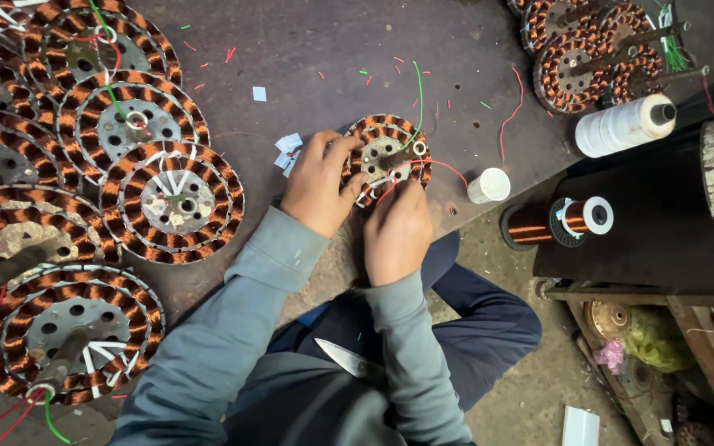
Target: The person assembles an electric motor stator by hand, inserting white insulating spacers and connecting red and green wires into the copper-wound slots. They use scissors to trim wire ends and a screwdriver to adjust components within the stator.
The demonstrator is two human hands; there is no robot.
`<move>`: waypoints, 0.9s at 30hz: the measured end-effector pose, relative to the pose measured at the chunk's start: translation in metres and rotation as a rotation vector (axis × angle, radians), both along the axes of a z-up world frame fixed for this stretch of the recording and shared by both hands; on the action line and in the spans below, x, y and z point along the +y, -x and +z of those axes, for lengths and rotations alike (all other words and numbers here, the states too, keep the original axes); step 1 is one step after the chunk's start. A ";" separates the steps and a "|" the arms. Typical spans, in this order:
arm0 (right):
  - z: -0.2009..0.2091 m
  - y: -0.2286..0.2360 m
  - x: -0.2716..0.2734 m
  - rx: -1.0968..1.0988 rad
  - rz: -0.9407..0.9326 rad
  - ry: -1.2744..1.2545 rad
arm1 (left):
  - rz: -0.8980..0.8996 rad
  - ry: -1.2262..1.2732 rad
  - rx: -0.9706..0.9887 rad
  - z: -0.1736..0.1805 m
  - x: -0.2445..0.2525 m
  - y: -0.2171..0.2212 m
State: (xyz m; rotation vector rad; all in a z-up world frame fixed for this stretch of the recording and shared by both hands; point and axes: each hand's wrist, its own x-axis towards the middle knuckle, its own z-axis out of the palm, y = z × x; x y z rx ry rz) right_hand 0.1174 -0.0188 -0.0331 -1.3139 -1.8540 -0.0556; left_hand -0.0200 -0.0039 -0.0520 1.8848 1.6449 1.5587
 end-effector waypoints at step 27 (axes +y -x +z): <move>0.003 -0.003 0.016 0.041 0.019 -0.018 | 0.027 -0.001 -0.002 -0.002 0.000 -0.003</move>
